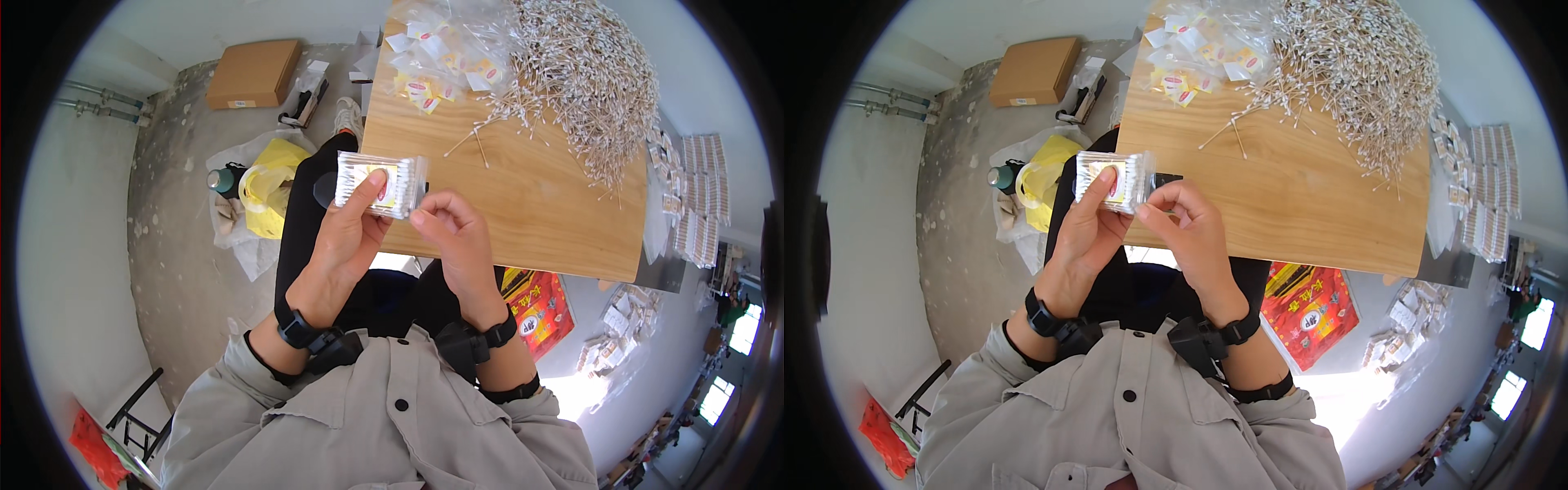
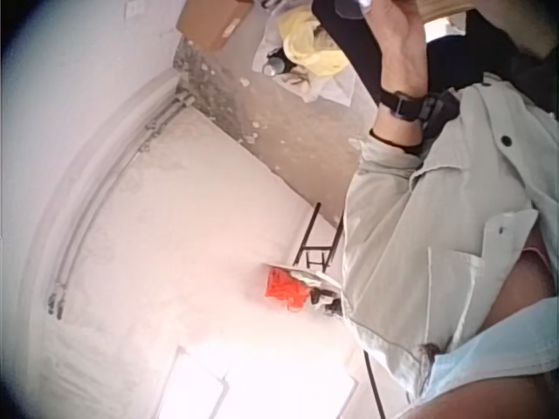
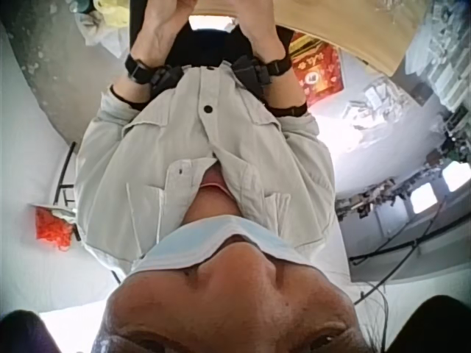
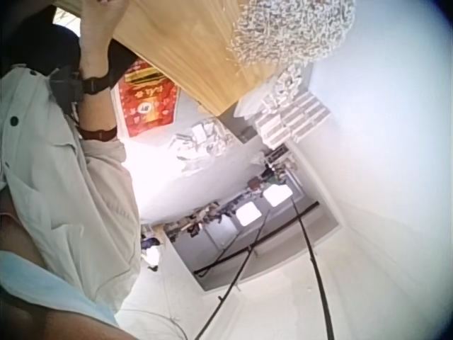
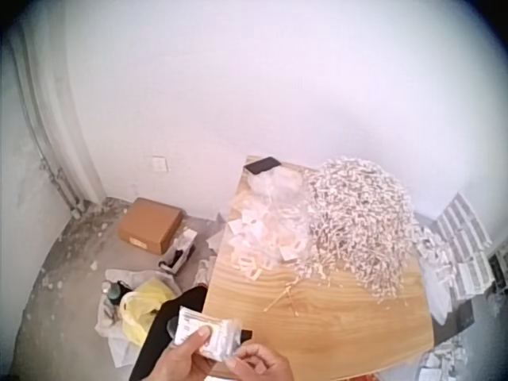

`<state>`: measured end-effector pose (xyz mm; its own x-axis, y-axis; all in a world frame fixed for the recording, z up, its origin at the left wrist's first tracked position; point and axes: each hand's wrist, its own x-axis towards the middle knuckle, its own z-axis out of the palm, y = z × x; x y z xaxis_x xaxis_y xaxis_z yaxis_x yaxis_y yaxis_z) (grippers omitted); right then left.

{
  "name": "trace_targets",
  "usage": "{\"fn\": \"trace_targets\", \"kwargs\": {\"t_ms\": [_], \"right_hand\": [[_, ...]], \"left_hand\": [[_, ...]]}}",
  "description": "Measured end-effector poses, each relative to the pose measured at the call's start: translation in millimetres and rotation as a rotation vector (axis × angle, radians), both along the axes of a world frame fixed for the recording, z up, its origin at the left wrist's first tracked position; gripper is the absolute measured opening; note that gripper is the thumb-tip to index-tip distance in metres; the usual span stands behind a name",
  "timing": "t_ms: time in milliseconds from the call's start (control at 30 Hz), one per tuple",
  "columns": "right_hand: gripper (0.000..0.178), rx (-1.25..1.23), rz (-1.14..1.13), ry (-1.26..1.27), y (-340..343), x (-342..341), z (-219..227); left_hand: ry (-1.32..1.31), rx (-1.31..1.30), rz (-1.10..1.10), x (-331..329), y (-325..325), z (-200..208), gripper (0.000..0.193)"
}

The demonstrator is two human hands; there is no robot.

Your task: The person sits at a wooden table and manually arranges loose cotton swabs into neat rows. They then place these rows into small, clear plastic packaging sleeves. The person seals the sleeves and places the finished packages on the table.

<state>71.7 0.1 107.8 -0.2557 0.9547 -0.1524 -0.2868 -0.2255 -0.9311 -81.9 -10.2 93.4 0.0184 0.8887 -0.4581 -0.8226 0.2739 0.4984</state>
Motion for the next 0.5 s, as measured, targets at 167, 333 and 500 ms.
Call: {"fn": "trace_targets", "kwargs": {"t_ms": [167,333,500], "right_hand": [[0.011,0.142,-0.095,-0.227,-1,-3,0],[0.01,0.409,-0.055,-0.722,17,34,21],[0.012,0.733,0.058,-0.941,27,61,14]], "left_hand": [[-0.013,0.024,-0.018,5,-4,-11,0.027],[0.488,0.114,-0.185,-5,-3,-15,0.031],[1.157,0.417,-0.285,-4,12,-6,0.045]]}}
